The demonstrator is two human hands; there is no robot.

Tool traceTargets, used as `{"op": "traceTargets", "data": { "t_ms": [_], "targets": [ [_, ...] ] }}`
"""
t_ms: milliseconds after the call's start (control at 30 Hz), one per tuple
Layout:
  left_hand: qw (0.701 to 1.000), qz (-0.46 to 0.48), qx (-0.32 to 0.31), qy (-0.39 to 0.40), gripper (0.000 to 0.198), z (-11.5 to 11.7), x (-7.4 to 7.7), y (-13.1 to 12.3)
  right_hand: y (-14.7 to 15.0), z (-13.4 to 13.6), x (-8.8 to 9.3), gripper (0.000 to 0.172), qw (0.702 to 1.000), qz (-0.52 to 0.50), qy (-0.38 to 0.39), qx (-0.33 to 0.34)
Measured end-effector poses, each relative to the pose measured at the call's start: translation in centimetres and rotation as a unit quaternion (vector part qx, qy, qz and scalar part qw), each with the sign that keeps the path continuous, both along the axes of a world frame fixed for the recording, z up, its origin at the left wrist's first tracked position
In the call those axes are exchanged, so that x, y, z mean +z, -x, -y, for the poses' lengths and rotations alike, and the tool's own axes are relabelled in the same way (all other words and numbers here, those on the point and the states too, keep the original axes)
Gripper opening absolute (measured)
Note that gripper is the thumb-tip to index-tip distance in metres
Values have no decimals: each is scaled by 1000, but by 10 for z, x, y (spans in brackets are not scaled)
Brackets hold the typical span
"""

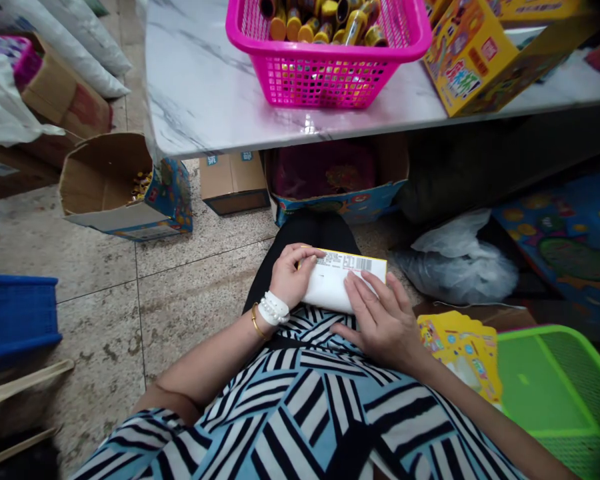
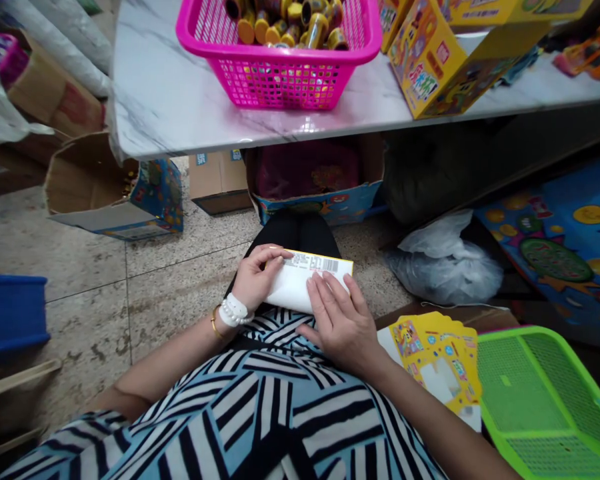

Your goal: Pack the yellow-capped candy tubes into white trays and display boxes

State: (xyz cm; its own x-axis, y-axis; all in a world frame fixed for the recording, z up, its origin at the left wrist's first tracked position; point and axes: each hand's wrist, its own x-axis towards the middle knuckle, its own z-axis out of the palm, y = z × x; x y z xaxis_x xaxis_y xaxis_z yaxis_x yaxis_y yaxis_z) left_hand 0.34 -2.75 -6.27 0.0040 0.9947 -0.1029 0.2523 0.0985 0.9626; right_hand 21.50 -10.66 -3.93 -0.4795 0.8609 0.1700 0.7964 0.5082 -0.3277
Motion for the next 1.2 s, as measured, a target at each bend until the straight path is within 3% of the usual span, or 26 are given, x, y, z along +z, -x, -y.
{"op": "traceTargets", "data": {
  "t_ms": [233,567,667,767,833,933,1000,1100,1167,1200],
  "targets": [
    [999,29,14,6,17,3,0,0,7,-13,-1,51,995,30,-56,74],
    [997,13,-75,-17,17,5,7,9,8,-30,-5,52,998,34,-37,33],
    [993,-25,-108,-27,8,7,8,12,9,-29,-4,47,999,8,-40,26],
    [984,-96,-149,-35,12,9,12,15,7,-24,-2,42,998,0,-56,16],
    [972,-145,-181,-40,19,11,15,18,5,-22,-3,35,998,-13,-65,-13],
    [964,-170,-197,-51,26,11,17,18,4,-20,-5,29,989,-74,-54,-115],
    [966,-169,-185,-56,27,13,17,15,3,-19,-8,31,976,-131,4,-175],
    [970,-181,-151,-59,26,16,15,8,3,-13,-15,27,950,-205,123,-202],
    [973,-191,-116,-64,30,20,15,4,0,-9,-19,34,935,-240,136,-223],
    [974,-192,-100,-69,33,21,16,4,-2,-7,-22,48,928,-258,132,-234]
  ]
}}
